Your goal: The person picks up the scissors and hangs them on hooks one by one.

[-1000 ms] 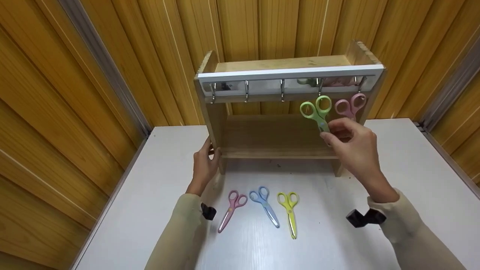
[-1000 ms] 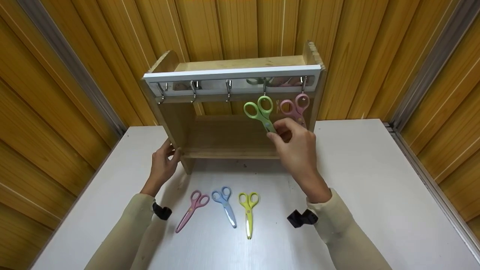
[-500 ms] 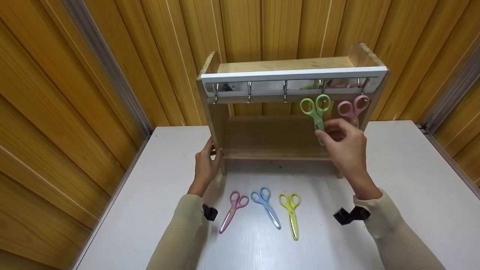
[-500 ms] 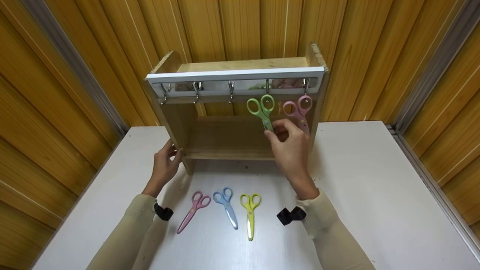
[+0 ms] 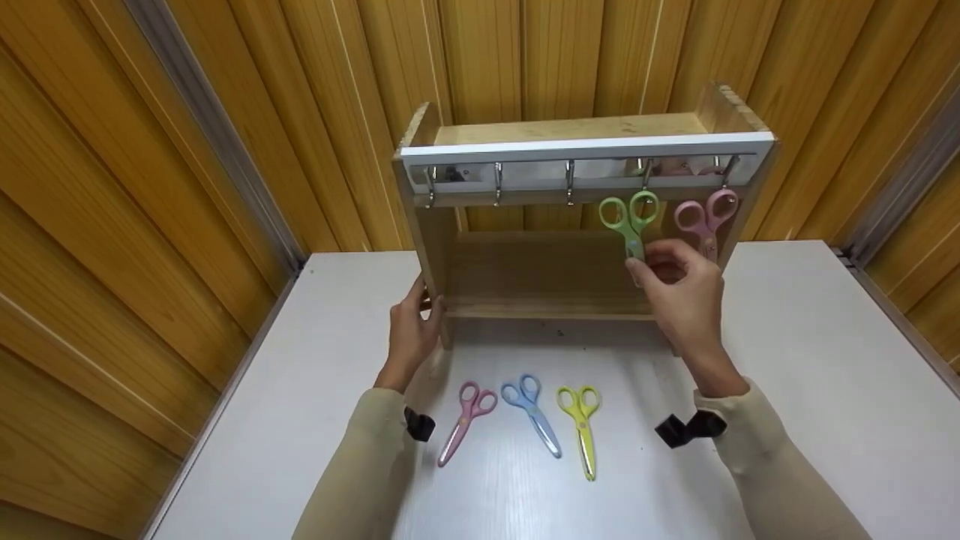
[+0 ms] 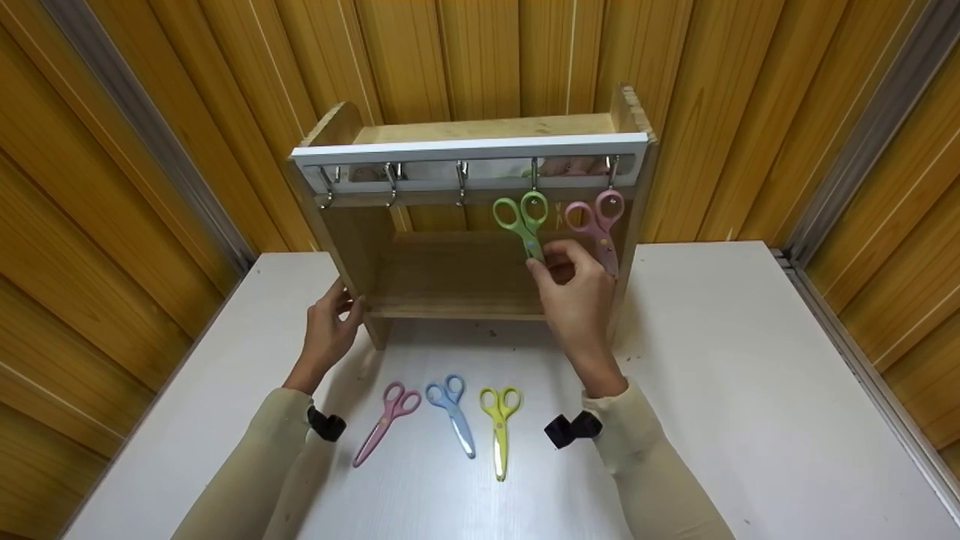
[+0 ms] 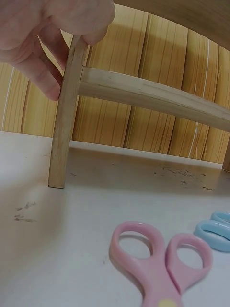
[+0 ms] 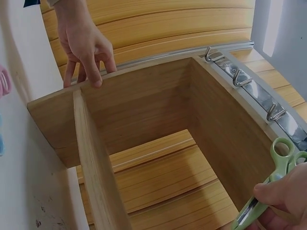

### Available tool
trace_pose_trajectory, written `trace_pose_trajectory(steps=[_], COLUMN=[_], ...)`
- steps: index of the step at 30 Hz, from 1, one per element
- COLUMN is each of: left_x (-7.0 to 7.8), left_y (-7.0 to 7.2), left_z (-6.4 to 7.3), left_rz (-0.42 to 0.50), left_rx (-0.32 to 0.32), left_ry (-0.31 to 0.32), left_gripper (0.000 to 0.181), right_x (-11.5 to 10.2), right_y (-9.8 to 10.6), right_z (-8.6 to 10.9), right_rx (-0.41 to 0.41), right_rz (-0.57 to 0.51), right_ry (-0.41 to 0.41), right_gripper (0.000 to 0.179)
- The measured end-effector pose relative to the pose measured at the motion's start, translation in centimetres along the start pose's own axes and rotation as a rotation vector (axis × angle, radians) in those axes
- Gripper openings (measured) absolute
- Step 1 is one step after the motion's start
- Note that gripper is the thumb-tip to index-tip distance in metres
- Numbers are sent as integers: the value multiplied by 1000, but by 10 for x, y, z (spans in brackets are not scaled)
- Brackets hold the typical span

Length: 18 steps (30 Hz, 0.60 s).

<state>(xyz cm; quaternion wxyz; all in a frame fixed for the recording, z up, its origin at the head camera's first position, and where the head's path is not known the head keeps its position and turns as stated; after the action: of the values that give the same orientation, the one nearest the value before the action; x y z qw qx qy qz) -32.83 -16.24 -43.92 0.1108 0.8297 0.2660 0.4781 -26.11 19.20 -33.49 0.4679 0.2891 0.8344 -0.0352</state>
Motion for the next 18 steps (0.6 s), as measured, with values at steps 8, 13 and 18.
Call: trace_pose_trajectory(steps=[8, 13, 18], left_x=[0, 0, 0], left_y=[0, 0, 0], left_z=[0, 0, 0], left_rz=[19, 25, 28], left_rx=[10, 11, 9], left_ry=[-6, -3, -10], left_gripper=[54, 54, 54], right_x=[23, 37, 42], right_y=[-8, -12, -14], right_z=[-1, -1, -1], right_rx=[-6, -6, -3], right_rz=[-80, -100, -93], right_ry=[-4, -12, -31], right_gripper=[19, 21, 22])
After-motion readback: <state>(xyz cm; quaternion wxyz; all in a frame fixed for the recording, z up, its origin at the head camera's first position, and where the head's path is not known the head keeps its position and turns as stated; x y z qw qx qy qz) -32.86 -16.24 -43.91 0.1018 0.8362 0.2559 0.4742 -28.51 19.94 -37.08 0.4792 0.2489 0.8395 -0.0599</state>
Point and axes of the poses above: each hand's wrist, its own z-axis away from the middle knuckle, its own y-axis out of the back of the hand, x = y × z, the point moved 4 cm from there along -z, towards the middle knuckle, and after that the axes turned 4 degrees about x, right-handed, at the moved point
